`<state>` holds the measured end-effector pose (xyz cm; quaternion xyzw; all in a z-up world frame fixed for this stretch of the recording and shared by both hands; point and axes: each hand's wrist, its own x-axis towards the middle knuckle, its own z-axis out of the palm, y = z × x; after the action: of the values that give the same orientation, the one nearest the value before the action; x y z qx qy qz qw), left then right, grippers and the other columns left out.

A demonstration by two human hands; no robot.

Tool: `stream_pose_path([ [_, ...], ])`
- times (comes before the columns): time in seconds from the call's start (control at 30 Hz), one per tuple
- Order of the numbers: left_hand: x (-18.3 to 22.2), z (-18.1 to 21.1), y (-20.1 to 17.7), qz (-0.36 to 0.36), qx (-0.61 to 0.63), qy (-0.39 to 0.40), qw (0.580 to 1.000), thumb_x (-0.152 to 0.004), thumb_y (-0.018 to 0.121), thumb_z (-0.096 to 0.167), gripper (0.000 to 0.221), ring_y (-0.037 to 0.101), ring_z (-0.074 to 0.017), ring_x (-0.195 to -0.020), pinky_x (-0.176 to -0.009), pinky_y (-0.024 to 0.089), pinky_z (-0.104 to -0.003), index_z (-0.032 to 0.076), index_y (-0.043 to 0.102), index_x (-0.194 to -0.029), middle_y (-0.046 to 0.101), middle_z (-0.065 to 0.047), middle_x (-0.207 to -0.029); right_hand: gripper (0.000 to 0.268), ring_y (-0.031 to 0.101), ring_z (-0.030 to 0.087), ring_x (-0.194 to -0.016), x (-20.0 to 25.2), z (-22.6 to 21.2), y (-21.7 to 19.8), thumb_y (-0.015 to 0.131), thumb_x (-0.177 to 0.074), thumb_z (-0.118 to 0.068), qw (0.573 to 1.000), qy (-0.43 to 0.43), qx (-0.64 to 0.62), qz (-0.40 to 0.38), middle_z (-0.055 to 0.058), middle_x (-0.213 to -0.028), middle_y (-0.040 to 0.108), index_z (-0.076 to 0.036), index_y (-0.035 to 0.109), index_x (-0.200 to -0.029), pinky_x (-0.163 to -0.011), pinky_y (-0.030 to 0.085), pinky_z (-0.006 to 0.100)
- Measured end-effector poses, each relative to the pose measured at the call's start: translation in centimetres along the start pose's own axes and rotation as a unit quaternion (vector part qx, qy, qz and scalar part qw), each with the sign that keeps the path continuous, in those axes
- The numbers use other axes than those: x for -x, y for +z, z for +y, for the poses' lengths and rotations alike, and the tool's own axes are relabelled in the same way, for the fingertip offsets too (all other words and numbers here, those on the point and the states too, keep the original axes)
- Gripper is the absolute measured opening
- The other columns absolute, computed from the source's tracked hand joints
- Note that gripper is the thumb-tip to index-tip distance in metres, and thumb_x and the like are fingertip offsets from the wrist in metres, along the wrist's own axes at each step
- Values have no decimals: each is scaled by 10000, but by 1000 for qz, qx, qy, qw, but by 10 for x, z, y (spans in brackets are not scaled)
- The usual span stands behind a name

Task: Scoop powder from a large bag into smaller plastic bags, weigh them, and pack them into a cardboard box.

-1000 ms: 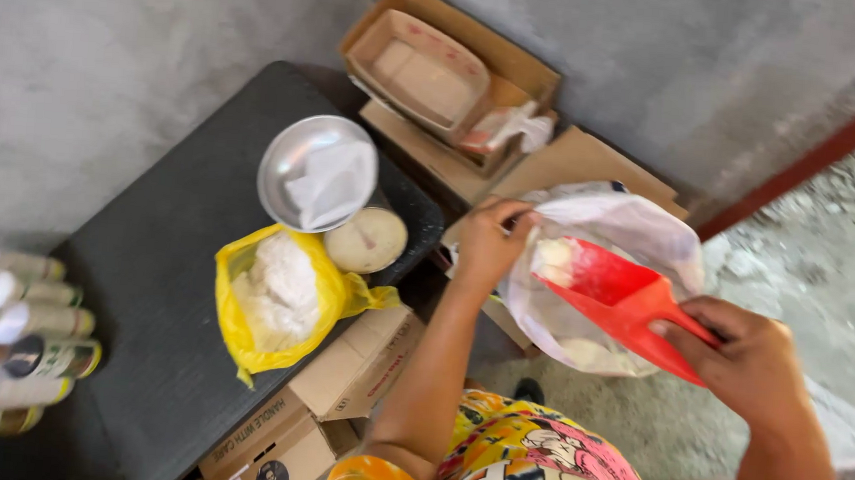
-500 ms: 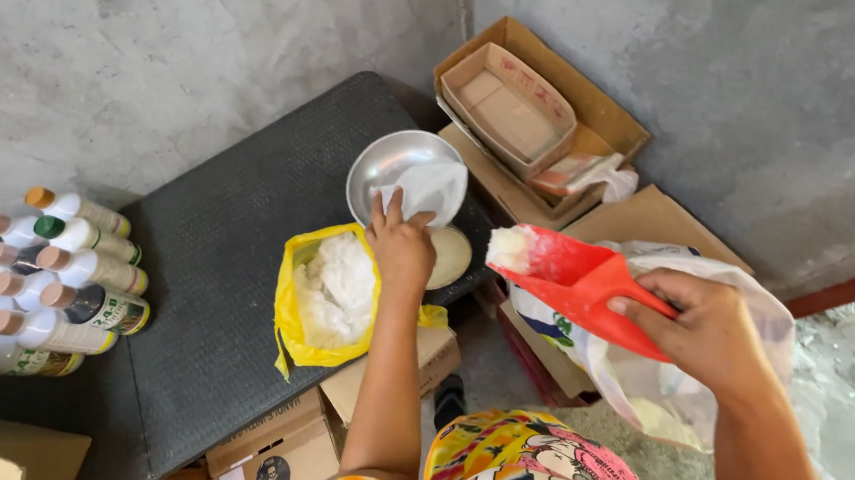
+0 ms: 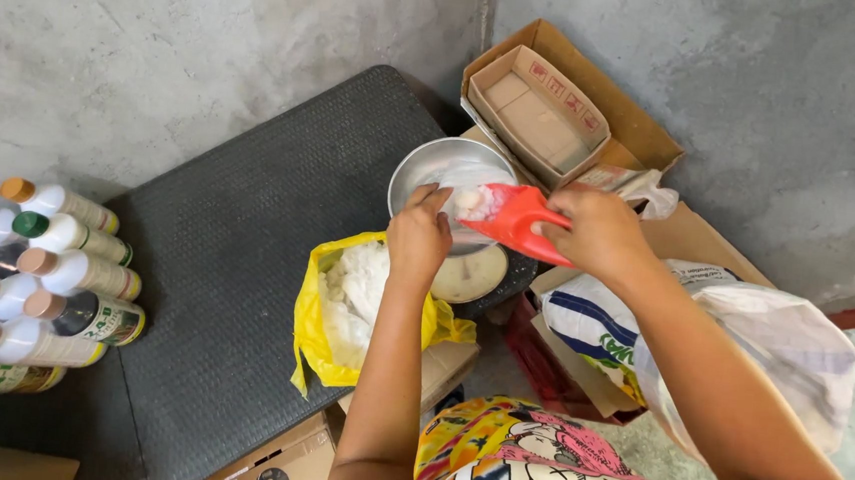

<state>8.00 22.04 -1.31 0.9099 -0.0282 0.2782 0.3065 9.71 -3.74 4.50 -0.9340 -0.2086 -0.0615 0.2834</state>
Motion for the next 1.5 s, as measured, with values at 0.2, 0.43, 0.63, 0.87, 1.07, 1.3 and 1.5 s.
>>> stream_pose_path([
  [0.2,-10,-8,-1,-23,6,7,1000,-773,619,-37,445,727,-345,-950,-817,579,-435,115,751,-1170,698,-105,-1280,190,714,413,-771,-54,-59,23,757,-769,-208,975,-56,212,-46,204,-784,723,-103,762,-927,-679,558,523],
  [0.43,-23,-18,-1,-40,30,-3,999,-792,622,-34,458,729,-335,-957,-821,584,-428,149,756,-1190,701,-71,-1284,90,738,374,-733,-67,-78,20,665,-795,-121,924,-81,363,-91,196,-773,724,-79,743,-774,-607,579,482],
  [0.63,-18,-17,3,-15,70,-21,997,-730,601,-54,487,737,-312,-966,-808,591,-402,155,775,-1135,658,-66,-1386,67,723,367,-710,-38,-68,-3,699,-801,-168,933,-35,351,-71,181,-754,716,-114,740,-798,-604,561,489],
  [0.87,-2,29,-15,58,174,-44,982,-882,669,5,266,727,-188,-782,-691,569,-297,135,779,-1086,661,-81,-1408,289,685,344,-716,38,-19,-29,833,-817,-289,990,10,96,103,171,-824,719,-84,781,-1014,-647,533,433],
  [1.07,29,102,9,75,234,19,969,-962,677,24,220,689,-184,-780,-675,547,-288,104,748,-1154,691,-94,-1201,216,478,82,-612,121,30,-76,844,-884,-194,972,169,-116,117,35,-662,581,-19,745,-963,-554,424,281],
  [1.3,95,191,64,-15,214,84,973,-971,714,88,166,671,-247,-763,-684,549,-348,93,735,-1136,679,-97,-915,178,497,11,-636,239,91,-165,819,-882,-162,954,227,-162,114,-43,-701,623,-17,742,-949,-542,418,237],
  [1.5,146,236,92,-184,80,-21,979,-859,795,387,479,673,-311,-594,-565,527,-420,90,717,-1227,680,-133,-708,220,501,78,-555,312,144,-184,823,-815,-222,942,306,-135,-22,69,-599,635,-47,771,-939,-496,438,302],
])
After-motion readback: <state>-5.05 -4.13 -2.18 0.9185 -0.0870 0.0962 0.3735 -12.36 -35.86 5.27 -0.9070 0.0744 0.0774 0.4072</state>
